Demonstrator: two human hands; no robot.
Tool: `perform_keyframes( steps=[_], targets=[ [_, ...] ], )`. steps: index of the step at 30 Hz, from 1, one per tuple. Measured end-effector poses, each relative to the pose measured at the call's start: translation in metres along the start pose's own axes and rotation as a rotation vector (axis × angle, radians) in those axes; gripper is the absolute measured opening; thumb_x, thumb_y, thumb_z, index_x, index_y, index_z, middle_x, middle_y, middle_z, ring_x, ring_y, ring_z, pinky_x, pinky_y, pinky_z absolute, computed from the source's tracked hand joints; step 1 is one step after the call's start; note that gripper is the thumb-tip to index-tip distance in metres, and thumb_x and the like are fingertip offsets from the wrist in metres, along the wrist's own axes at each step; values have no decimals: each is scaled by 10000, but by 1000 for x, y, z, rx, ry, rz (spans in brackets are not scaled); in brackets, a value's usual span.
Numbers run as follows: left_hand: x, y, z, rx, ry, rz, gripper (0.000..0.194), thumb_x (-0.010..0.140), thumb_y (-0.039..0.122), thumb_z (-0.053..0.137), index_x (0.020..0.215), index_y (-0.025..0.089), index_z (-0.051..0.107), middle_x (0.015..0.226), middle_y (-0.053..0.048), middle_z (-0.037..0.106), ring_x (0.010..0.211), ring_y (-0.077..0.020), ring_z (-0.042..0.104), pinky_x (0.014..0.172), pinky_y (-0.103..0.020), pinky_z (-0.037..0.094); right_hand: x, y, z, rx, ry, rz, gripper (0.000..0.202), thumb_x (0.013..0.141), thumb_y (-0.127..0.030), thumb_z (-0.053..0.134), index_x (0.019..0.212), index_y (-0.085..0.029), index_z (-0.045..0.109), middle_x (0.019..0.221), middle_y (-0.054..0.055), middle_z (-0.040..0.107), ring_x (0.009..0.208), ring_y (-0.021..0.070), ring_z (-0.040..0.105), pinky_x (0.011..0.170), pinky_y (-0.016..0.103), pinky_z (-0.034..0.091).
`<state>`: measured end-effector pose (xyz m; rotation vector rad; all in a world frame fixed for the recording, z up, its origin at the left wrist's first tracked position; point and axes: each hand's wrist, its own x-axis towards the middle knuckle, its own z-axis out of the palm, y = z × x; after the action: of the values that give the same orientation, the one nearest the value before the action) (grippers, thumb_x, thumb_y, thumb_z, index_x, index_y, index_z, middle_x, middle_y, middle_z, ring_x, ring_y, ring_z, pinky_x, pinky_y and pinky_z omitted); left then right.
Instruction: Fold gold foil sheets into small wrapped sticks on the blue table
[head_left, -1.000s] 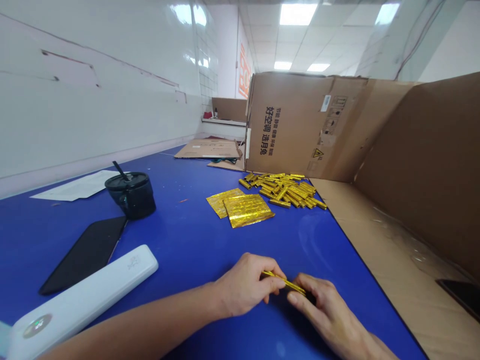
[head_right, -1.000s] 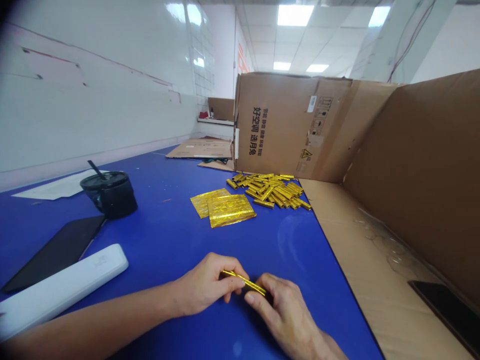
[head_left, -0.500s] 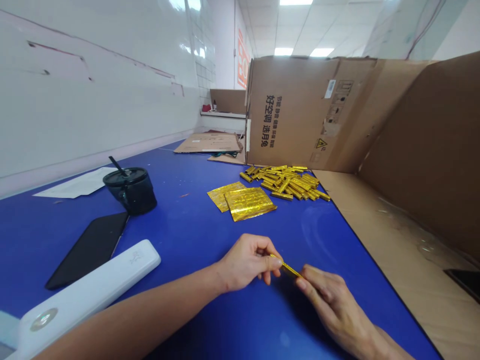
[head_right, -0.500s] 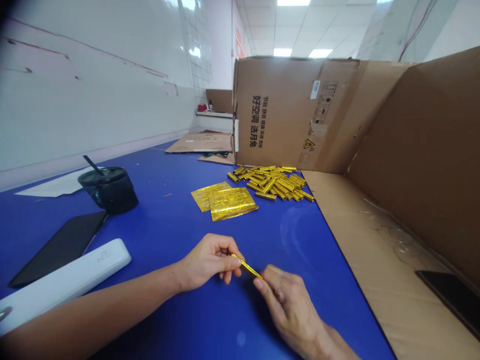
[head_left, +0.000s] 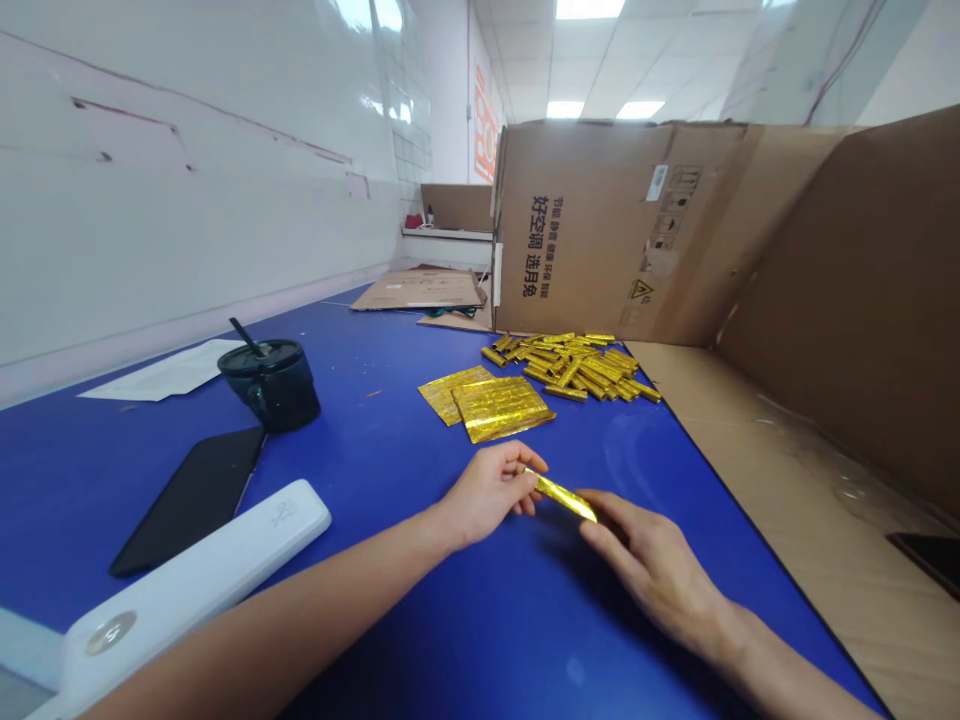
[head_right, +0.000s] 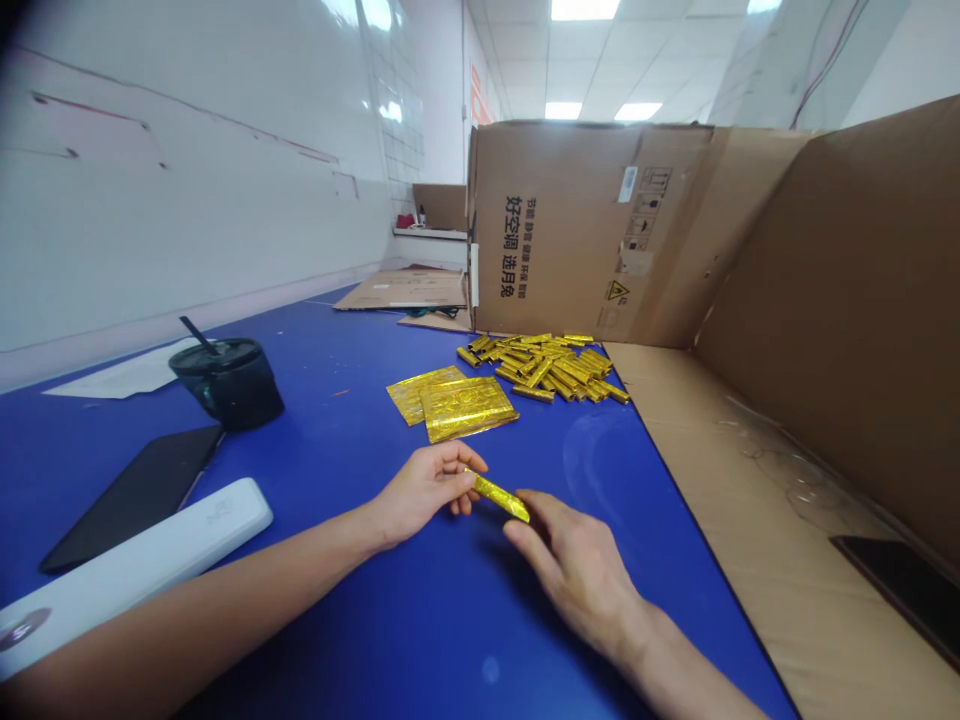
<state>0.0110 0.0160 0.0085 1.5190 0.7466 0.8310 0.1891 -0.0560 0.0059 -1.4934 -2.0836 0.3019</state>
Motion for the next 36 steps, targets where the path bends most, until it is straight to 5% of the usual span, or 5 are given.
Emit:
perform_keyframes(
  steps=[6,12,15,23,36],
  targets=[
    [6,-1,-15,141,-27,161,164,710,120,472,866,131,524,634,12,532,516,-83,509,521,-212,393,30,0,-3,536,-431,280,374,811,-485,367,694,-160,507,480,-49,442,375,65,351,357,179,282],
    [6,0,-9,-216,148,63,275,676,242,598,911,137,500,637,16,532,526,-89,499,517,-213,380,37,-2,25,581,-112,162,369,825,-454,359,620,-165,462,463,-73,317,416,63,256,380,185,217],
    [1,-1,4,-284,61,-54,241,615,246,660,777,107,548,664,-21,554,572,-104,504,510,-207,356,32,-7,36,571,6,95,364,846,-421,339,633,-162,481,534,-45,390,494,79,334,457,189,296],
    [-5,-6,13,-283,66,-107,168,607,233,660,620,101,556,544,0,507,499,-78,424,485,-202,302,25,-13,38,579,-20,99,382,851,-423,317,660,-148,502,616,-14,478,570,101,397,544,213,347],
    [0,-2,-1,-356,187,-138,258,628,316,661,597,110,509,494,31,464,393,-37,372,406,-180,253,23,-17,31,599,-61,121,370,845,-434,326,606,-171,432,508,-69,279,463,75,239,411,191,217]
  ],
)
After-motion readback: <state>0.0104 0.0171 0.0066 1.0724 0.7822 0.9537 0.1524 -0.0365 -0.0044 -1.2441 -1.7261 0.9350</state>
